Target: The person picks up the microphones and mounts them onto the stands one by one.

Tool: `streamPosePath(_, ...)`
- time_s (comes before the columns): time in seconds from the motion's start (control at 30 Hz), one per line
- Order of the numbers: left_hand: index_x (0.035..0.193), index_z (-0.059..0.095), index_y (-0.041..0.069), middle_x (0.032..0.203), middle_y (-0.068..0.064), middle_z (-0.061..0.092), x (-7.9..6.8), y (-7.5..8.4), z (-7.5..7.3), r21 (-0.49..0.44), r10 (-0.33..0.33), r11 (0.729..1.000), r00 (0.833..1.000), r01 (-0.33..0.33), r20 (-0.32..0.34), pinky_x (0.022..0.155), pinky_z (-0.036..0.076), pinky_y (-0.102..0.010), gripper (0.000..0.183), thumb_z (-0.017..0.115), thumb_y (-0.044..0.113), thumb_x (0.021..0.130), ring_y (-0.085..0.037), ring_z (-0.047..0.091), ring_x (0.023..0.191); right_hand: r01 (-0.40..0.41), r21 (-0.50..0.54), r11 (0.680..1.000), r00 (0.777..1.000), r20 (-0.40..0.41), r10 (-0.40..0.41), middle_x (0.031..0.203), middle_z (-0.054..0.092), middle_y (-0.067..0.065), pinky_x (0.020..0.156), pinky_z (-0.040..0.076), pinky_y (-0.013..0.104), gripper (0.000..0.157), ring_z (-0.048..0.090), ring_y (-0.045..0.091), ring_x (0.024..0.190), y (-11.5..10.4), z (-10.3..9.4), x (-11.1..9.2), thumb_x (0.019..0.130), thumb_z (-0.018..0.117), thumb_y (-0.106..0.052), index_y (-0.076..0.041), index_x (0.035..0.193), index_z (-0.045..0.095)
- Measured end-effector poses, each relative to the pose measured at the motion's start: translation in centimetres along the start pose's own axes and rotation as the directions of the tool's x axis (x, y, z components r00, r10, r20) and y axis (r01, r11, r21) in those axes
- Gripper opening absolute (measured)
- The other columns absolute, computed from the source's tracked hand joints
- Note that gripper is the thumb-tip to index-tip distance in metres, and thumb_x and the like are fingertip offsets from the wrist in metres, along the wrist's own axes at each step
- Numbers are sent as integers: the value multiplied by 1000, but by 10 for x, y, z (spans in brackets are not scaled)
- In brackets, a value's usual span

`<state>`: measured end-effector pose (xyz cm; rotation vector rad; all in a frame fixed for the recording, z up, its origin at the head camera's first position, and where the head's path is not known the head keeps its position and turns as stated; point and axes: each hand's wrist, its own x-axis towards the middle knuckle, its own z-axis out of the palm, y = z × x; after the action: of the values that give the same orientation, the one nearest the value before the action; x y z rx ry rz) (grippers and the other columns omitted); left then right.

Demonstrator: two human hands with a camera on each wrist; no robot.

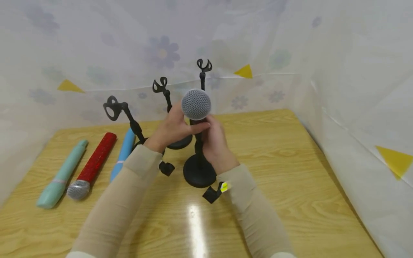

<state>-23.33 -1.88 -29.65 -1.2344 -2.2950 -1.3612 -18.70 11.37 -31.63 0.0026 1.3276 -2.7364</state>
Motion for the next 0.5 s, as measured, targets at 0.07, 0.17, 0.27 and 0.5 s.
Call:
streamPosePath(0.07, 138, 50, 5, 133, -10, 61, -1, -1, 2, 8, 24, 1000, 1000, -24, -8, 108, 48, -35, 67, 85, 18, 82, -19, 58, 119, 28, -22, 999, 997, -69, -29, 72, 51, -8, 62, 40, 25, 44, 43, 9, 63, 4, 2, 0, 110, 37, -28, -22, 72, 58)
streamPosePath(0.17, 131, 54, 3, 128, -13, 62, -3, -2, 3, 39, 76, 996, 997, -75, -23, 106, 48, -38, 60, 84, 9, 80, -23, 59, 116, 54, -50, 997, 990, -126, -60, 73, 49, -11, 61, 40, 22, 40, 43, 6, 64, 8, 2, -1, 111, 37, -29, -23, 75, 55)
streamPosePath(0.27, 126, 57, 2, 124, -14, 63, -3, -2, 4, 73, 136, 988, 990, -133, -30, 104, 49, -38, 54, 84, 7, 80, -25, 59, 113, 70, -51, 996, 987, -139, -77, 79, 49, -12, 64, 42, 20, 37, 44, 5, 71, 10, 1, -3, 112, 32, -27, -24, 83, 55)
streamPosePath(0.5, 134, 53, 4, 131, -11, 61, -2, -2, 4, 103, 111, 989, 994, -110, -6, 106, 48, -36, 61, 83, 15, 82, -22, 58, 118, 105, -54, 993, 988, -105, -111, 73, 53, -11, 58, 41, 22, 41, 46, 6, 63, 8, -1, 0, 110, 37, -33, -24, 76, 58)
